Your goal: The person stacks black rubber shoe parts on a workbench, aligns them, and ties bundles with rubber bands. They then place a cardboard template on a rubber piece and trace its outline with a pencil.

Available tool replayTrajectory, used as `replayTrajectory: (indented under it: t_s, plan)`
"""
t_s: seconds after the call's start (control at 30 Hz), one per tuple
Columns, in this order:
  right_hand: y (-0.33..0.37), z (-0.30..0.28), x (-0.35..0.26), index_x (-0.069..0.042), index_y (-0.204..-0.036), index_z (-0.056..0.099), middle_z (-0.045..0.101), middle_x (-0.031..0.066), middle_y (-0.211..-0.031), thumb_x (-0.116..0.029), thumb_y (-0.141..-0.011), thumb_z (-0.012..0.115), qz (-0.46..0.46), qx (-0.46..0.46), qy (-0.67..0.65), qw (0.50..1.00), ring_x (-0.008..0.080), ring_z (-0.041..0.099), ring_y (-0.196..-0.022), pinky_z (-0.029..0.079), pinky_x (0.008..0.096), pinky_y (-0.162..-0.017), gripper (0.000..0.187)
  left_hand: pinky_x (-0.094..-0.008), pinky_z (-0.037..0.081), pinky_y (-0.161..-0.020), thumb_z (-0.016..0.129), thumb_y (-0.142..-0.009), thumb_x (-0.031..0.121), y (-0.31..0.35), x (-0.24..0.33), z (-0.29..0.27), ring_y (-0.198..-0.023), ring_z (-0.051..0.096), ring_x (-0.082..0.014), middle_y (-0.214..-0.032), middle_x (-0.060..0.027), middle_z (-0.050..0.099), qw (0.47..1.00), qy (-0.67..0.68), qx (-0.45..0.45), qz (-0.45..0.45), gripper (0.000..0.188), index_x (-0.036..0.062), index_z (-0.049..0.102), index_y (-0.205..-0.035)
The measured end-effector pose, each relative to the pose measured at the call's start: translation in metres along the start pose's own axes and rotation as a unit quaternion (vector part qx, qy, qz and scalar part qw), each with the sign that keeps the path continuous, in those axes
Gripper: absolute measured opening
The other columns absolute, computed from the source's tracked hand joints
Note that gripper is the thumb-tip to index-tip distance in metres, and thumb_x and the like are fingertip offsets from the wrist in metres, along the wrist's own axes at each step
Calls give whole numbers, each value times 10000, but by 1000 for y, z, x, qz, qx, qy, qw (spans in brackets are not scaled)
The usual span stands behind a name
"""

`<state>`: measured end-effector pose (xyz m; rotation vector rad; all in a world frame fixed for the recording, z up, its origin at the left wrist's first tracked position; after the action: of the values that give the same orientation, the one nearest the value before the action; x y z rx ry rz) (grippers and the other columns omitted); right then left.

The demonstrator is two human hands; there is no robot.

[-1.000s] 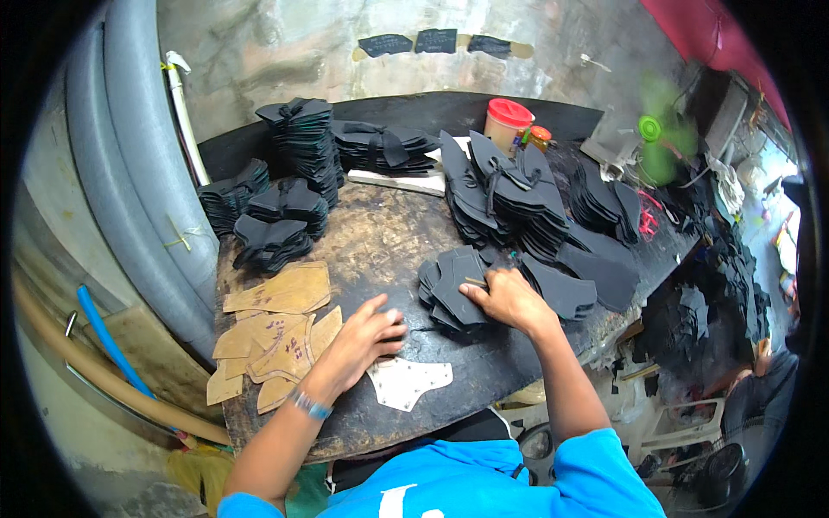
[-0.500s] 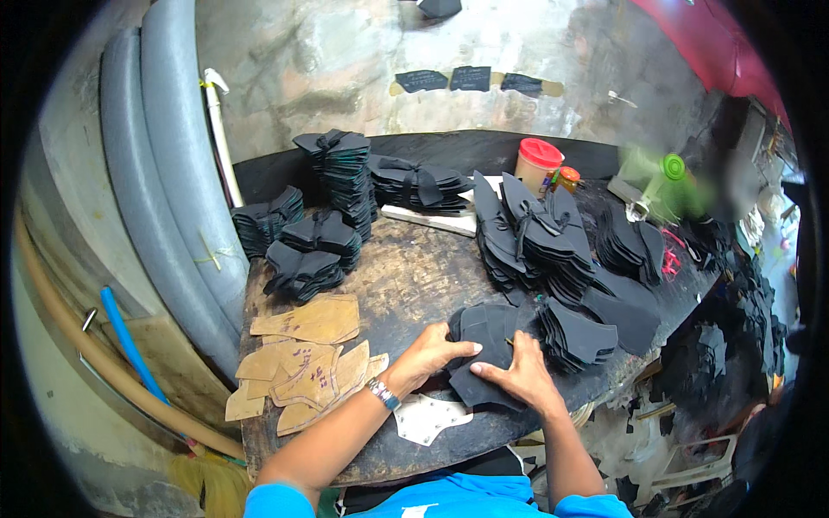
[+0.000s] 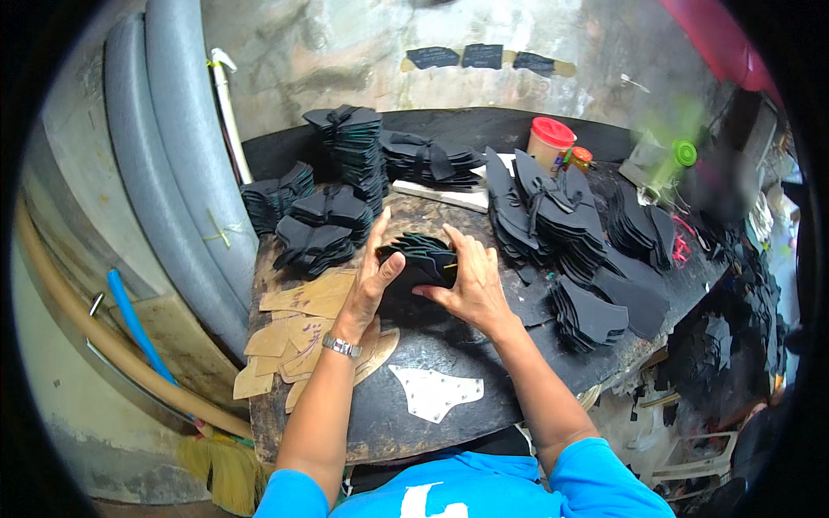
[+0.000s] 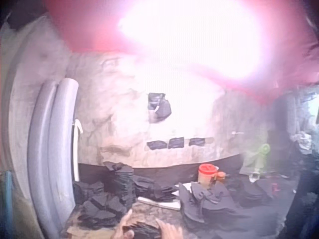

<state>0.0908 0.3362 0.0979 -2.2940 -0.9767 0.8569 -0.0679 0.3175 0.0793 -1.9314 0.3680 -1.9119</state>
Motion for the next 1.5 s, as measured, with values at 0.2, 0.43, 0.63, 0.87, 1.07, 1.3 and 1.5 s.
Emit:
replayTrajectory:
  t_s: [0.2,0.43,0.63,0.87,1.07,1.3,1.5]
  plan:
    - [16,51,7,-10,-1368,442,525,160,-1176,-498,-664,837,27,-67,-6,997,352,492,-1108,365,461,-941,943,-376,84,-1210,500,-824,802,15,-37,0,-1504,130,-267,-1631,-165,153,997,29,-19,-67,1127,55,128,-1582]
    - [16,43,5,-33,-1395,436,557,136,-1126,-440,-646,865,9,-42,-2,999,326,507,-1064,369,451,-923,953,-355,194,-1189,353,-830,856,17,-47,0,-1430,303,-245,-1588,-170,268,994,92,-34,-48,1124,84,56,-1590]
    - [13,42,-3,-38,-1439,395,552,139,-1136,-457,-659,853,-9,-39,8,999,323,518,-1061,360,451,-893,996,-354,251,-1170,234,-833,864,23,-46,18,-1405,341,-225,-1543,-153,345,997,22,-39,-57,1090,112,21,-1593]
    - [15,39,-1,-77,-1493,340,557,151,-1149,-482,-631,860,15,-45,-17,999,331,504,-1104,355,458,-906,1085,-311,361,-1101,183,-923,770,25,-60,20,-1285,478,-183,-1446,-122,460,984,131,-36,-115,949,112,54,-1594]
    - [19,53,4,-74,-1519,296,550,185,-1255,-439,-576,898,36,-89,-18,995,357,482,-1159,346,485,-947,1177,-318,432,-1060,150,-948,744,29,-86,26,-1239,540,-215,-1427,-135,483,978,141,-34,-152,898,105,179,-1577]
    - [19,48,29,-14,-1363,487,616,189,-1219,-445,-674,864,148,-87,-141,975,328,568,-1121,400,424,-977,896,-305,387,-1076,500,-899,710,30,-57,25,-1274,493,-194,-1391,-138,502,981,114,-122,-103,948,-10,338,-1494]
    - [34,51,44,11,-1254,573,682,123,-1096,-268,-801,822,332,-93,-485,803,185,658,-988,529,300,-869,587,-438,450,-1060,700,-874,450,40,-65,46,-1253,534,-253,-1397,-185,458,907,316,-90,-265,882,-4,266,-1493]
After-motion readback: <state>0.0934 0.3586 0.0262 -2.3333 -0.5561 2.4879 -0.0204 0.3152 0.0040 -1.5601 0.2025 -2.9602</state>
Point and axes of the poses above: each hand's wrist, its own y-axis away from the middle knuckle, its own z-axis out of the palm, x = y × z, the point moved 9 cm from there along -y, towards the middle knuckle
